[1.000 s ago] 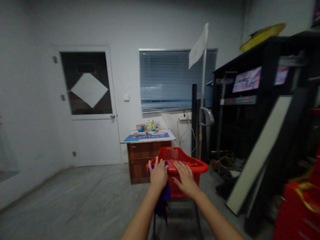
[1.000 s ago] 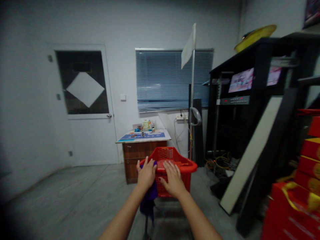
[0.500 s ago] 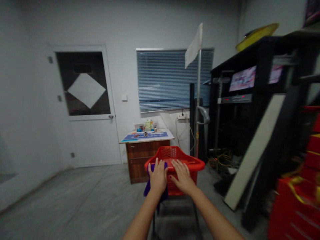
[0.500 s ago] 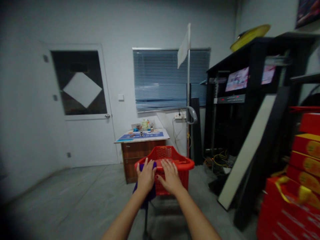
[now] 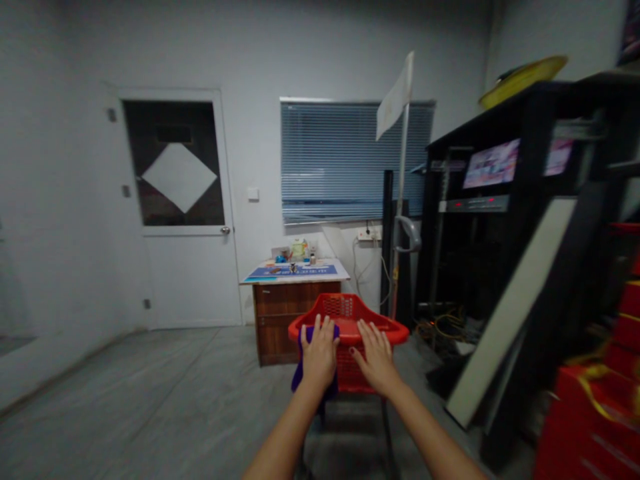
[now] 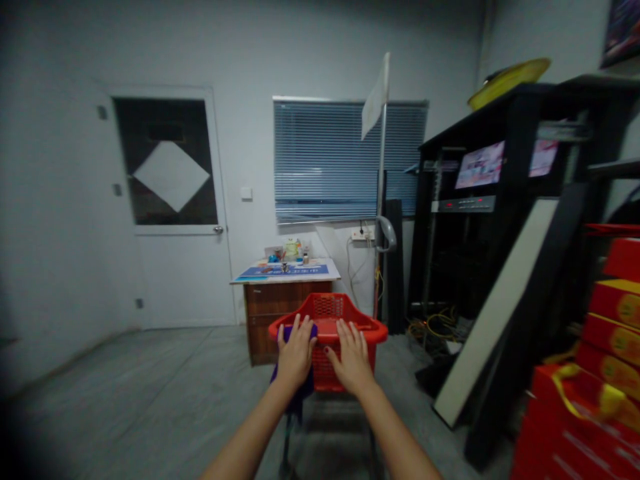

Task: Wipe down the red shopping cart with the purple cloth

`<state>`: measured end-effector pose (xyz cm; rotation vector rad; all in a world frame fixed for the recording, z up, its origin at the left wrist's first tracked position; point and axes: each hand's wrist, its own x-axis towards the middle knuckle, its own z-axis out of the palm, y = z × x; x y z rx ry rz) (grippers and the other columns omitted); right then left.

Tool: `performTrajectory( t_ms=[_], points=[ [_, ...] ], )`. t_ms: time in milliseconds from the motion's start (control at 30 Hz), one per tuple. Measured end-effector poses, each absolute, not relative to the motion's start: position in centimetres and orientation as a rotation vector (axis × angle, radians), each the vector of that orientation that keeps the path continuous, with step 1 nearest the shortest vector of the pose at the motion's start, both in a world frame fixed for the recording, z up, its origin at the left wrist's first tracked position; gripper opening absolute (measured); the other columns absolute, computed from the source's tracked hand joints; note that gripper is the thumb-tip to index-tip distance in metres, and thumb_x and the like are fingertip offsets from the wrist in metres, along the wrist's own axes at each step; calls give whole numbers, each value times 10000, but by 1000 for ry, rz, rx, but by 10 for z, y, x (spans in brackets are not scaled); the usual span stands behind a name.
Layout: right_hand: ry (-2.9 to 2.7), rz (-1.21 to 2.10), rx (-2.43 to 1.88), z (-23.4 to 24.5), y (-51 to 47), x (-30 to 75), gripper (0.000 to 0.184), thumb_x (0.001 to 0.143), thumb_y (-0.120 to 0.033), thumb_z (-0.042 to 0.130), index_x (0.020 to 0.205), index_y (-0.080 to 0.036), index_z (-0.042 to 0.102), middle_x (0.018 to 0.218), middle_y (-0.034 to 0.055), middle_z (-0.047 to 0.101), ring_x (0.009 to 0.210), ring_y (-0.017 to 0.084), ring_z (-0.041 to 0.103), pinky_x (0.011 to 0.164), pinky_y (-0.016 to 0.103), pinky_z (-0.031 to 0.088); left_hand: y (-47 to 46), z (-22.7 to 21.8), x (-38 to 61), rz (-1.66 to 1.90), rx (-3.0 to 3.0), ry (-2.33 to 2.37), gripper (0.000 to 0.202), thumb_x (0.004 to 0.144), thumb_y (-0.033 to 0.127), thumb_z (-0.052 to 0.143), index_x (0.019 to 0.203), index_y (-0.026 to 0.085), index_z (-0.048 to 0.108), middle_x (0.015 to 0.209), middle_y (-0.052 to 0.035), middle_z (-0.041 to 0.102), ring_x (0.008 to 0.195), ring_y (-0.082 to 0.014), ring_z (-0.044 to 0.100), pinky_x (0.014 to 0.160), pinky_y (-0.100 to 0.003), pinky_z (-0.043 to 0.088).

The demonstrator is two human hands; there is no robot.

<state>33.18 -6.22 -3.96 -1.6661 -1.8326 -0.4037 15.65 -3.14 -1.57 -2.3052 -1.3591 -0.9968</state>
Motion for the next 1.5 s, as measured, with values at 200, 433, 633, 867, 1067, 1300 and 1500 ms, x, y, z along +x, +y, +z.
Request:
performTrajectory(
  t_ms=[200, 433, 633, 867, 1067, 1300, 1500],
  points=[
    [-1847, -383, -1660, -39, -63, 332, 648, 946, -565, 329, 1488, -214, 272, 1524, 58, 335, 1427, 239, 204, 1150, 497, 197, -33, -19, 159, -993, -2348, -1263, 451, 978, 311, 387, 1429, 306, 390, 1483, -30, 418, 1422, -209, 268, 1165, -529, 148],
    [-1829, -415, -1638, -38, -63, 325, 653, 940, -571, 342, 1489, -225, 269, 1513, 63, 356, 1425, 247, 210, 1140, 507, 211, -36, -20, 167, -1007, -2310, -1309, 461, 979, 318, 381, 1438, 284, 382, 1482, -45, 422, 1423, -227, 267, 1162, -548, 135],
    [-1850, -374, -1647, -37, -65, 324, 664, 939, -595, 322, 1493, -236, 255, 1528, 61, 327, 1426, 253, 213, 1140, 506, 209, -36, -10, 159, -996, -2340, -1295, 433, 950, 402, 448, 1381, 372, 452, 1466, -12, 451, 1422, -255, 265, 1150, -573, 134],
    [-1850, -312, -1650, -36, -64, 320, 671, 939, -606, 303, 1485, -217, 279, 1530, 58, 323, 1429, 250, 199, 1148, 509, 190, -41, -8, 167, -1069, -2295, -1391, 396, 972, 386, 394, 1351, 338, 498, 1441, -23, 484, 1411, -253, 289, 1147, -579, 113],
    [-1860, -294, -1644, -36, -64, 321, 652, 950, -592, 287, 1491, -227, 261, 1533, 47, 317, 1433, 240, 186, 1149, 508, 189, -39, -3, 163, -1027, -2345, -1341, 375, 965, 413, 416, 1319, 357, 526, 1403, -9, 530, 1396, -251, 320, 1150, -568, 120],
    [-1846, -334, -1630, -39, -61, 317, 638, 950, -561, 325, 1495, -236, 251, 1521, 55, 341, 1425, 243, 213, 1144, 504, 208, -46, -4, 175, -1007, -2321, -1418, 385, 984, 389, 370, 1330, 317, 523, 1435, -31, 493, 1407, -258, 296, 1141, -573, 137],
    [-1845, -347, -1602, -42, -60, 318, 642, 950, -566, 326, 1496, -237, 247, 1517, 56, 349, 1422, 243, 224, 1140, 506, 218, -40, -4, 164, -1016, -2311, -1397, 375, 976, 424, 387, 1307, 338, 542, 1403, -13, 530, 1405, -249, 302, 1149, -571, 115]
  ],
)
